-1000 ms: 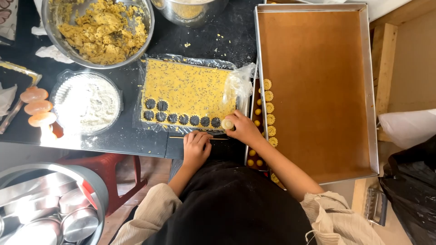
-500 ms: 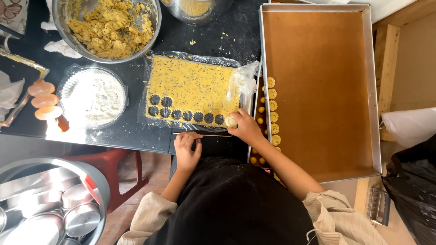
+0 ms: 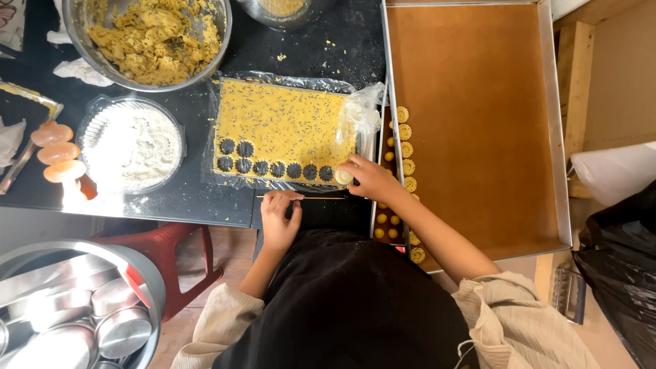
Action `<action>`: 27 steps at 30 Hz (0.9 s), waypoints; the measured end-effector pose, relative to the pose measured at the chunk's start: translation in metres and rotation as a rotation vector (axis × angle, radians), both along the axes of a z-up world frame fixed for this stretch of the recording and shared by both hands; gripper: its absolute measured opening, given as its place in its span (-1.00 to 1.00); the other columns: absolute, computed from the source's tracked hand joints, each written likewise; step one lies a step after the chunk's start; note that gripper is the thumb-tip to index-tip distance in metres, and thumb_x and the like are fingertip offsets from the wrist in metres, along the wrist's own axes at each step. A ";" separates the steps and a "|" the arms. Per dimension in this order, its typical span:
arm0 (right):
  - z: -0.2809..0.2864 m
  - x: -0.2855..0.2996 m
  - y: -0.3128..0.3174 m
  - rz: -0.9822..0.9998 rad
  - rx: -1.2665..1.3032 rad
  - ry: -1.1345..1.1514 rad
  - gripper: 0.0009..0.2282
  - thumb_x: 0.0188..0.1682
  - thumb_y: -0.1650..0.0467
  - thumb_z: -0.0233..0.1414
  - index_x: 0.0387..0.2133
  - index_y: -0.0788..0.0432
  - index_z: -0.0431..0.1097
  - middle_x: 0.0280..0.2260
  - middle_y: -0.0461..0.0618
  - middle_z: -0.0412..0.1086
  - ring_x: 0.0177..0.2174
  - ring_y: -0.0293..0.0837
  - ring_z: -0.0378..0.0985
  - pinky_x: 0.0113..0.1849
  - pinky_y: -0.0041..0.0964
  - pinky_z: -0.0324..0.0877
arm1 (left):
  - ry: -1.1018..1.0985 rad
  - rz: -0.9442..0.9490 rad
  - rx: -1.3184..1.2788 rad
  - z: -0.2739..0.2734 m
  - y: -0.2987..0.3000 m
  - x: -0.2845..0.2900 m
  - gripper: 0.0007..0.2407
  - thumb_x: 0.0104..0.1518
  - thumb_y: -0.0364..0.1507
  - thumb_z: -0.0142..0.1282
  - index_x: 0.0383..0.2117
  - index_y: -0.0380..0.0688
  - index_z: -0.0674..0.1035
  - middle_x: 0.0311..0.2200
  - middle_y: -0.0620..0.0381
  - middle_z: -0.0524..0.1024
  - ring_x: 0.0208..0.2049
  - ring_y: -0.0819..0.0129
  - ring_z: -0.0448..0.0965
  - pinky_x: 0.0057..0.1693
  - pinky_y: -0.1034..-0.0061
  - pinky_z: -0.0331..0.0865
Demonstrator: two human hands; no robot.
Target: The person uses a handheld mold to shape cookie dough and places the shaped dough onto a large baking tray.
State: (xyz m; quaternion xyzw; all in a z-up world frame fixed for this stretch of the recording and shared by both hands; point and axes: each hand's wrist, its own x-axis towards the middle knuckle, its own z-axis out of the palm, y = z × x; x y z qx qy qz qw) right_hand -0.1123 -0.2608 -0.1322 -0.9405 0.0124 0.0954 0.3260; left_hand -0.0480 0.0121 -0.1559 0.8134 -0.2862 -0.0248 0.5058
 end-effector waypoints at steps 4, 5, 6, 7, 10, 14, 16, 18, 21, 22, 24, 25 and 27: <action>-0.011 0.004 0.001 0.006 -0.022 -0.042 -0.64 -0.20 0.49 0.15 -0.08 0.15 0.43 -0.19 0.07 0.38 -0.24 0.07 0.49 -0.24 -0.09 0.43 | 0.007 -0.015 -0.012 0.001 -0.002 0.000 -0.86 0.00 -0.63 0.15 -0.36 -0.12 0.63 -0.27 0.18 0.61 -0.15 0.15 0.46 0.03 0.32 0.32; -0.014 0.004 0.000 0.034 -0.042 -0.068 -0.65 -0.21 0.50 0.14 -0.10 0.19 0.42 -0.21 0.08 0.38 -0.23 0.08 0.48 -0.22 -0.09 0.43 | 0.015 -0.018 -0.018 0.002 -0.002 0.000 -0.86 0.00 -0.63 0.15 -0.36 -0.12 0.63 -0.27 0.18 0.61 -0.15 0.15 0.46 0.03 0.32 0.32; -0.018 0.005 -0.001 0.062 -0.061 -0.094 -0.66 -0.22 0.51 0.12 -0.12 0.23 0.42 -0.23 0.08 0.37 -0.22 0.08 0.48 -0.20 -0.08 0.43 | 0.023 -0.022 -0.024 0.003 -0.002 0.000 -0.87 0.00 -0.64 0.15 -0.36 -0.13 0.63 -0.28 0.18 0.60 -0.15 0.16 0.47 0.03 0.32 0.33; -0.019 0.006 -0.001 0.062 -0.060 -0.091 -0.66 -0.22 0.51 0.12 -0.12 0.23 0.42 -0.23 0.08 0.37 -0.22 0.08 0.48 -0.20 -0.08 0.43 | 0.026 -0.023 -0.023 0.003 -0.002 0.000 -0.87 0.00 -0.64 0.15 -0.36 -0.13 0.63 -0.28 0.18 0.60 -0.15 0.16 0.47 0.03 0.32 0.33; -0.021 0.009 -0.002 0.090 -0.068 -0.086 -0.66 -0.26 0.52 0.12 -0.15 0.28 0.42 -0.24 0.11 0.38 -0.21 0.10 0.47 -0.18 -0.08 0.43 | 0.037 -0.041 -0.019 0.003 -0.003 0.000 -0.86 0.01 -0.64 0.14 -0.35 -0.13 0.63 -0.27 0.17 0.60 -0.14 0.14 0.47 0.04 0.32 0.33; -0.023 0.013 -0.004 0.129 -0.061 -0.055 -0.64 -0.28 0.50 0.14 -0.15 0.32 0.41 -0.23 0.13 0.38 -0.21 0.12 0.48 -0.18 -0.06 0.44 | 0.054 -0.037 -0.034 0.001 -0.006 0.000 -0.86 0.01 -0.64 0.15 -0.35 -0.13 0.63 -0.28 0.17 0.61 -0.15 0.14 0.47 0.03 0.32 0.33; -0.025 0.014 -0.003 0.137 -0.056 -0.053 -0.64 -0.28 0.50 0.14 -0.15 0.32 0.42 -0.23 0.14 0.38 -0.20 0.13 0.48 -0.18 -0.05 0.44 | 0.070 -0.030 -0.039 0.002 -0.006 0.000 -0.86 0.01 -0.65 0.15 -0.35 -0.13 0.63 -0.28 0.18 0.61 -0.15 0.14 0.46 0.03 0.32 0.34; -0.025 0.017 -0.004 0.145 -0.074 0.001 -0.64 -0.26 0.51 0.12 -0.13 0.30 0.41 -0.23 0.13 0.39 -0.22 0.11 0.50 -0.19 -0.07 0.46 | 0.052 -0.033 -0.056 0.005 -0.008 0.003 -0.85 0.00 -0.65 0.15 -0.35 -0.14 0.63 -0.28 0.16 0.60 -0.16 0.14 0.47 0.02 0.31 0.33; -0.025 0.015 -0.007 0.162 -0.041 -0.078 -0.66 -0.25 0.50 0.13 -0.14 0.28 0.40 -0.23 0.14 0.40 -0.20 0.13 0.50 -0.19 -0.06 0.45 | 0.067 -0.017 -0.068 0.004 -0.012 0.007 -0.86 0.01 -0.65 0.14 -0.35 -0.14 0.63 -0.28 0.16 0.62 -0.18 0.14 0.46 -0.01 0.33 0.35; -0.023 0.016 -0.008 0.170 -0.040 -0.076 -0.66 -0.25 0.50 0.13 -0.14 0.28 0.40 -0.23 0.14 0.40 -0.20 0.13 0.50 -0.19 -0.06 0.45 | 0.069 -0.009 -0.069 0.006 -0.013 0.009 -0.86 0.01 -0.65 0.14 -0.35 -0.14 0.63 -0.28 0.16 0.62 -0.18 0.14 0.46 -0.01 0.33 0.35; -0.019 0.017 -0.007 0.173 -0.056 -0.060 -0.67 -0.23 0.49 0.13 -0.13 0.27 0.39 -0.22 0.13 0.40 -0.20 0.13 0.50 -0.19 -0.06 0.45 | 0.058 -0.019 -0.078 0.009 -0.014 0.012 -0.85 0.02 -0.65 0.14 -0.34 -0.15 0.63 -0.29 0.15 0.61 -0.17 0.14 0.47 0.00 0.33 0.36; -0.019 0.015 -0.006 0.173 -0.055 -0.060 -0.67 -0.23 0.49 0.13 -0.13 0.27 0.39 -0.22 0.13 0.40 -0.20 0.13 0.50 -0.19 -0.06 0.45 | 0.058 -0.019 -0.077 0.009 -0.013 0.011 -0.85 0.02 -0.65 0.14 -0.34 -0.15 0.63 -0.29 0.15 0.61 -0.17 0.14 0.47 0.00 0.33 0.36; -0.020 0.015 -0.008 0.202 -0.046 -0.115 -0.66 -0.22 0.50 0.12 -0.11 0.26 0.38 -0.20 0.11 0.40 -0.17 0.12 0.50 -0.17 -0.08 0.46 | 0.075 -0.009 -0.063 0.010 -0.014 0.013 -0.86 0.01 -0.65 0.15 -0.36 -0.15 0.64 -0.31 0.15 0.61 -0.19 0.14 0.47 -0.01 0.32 0.35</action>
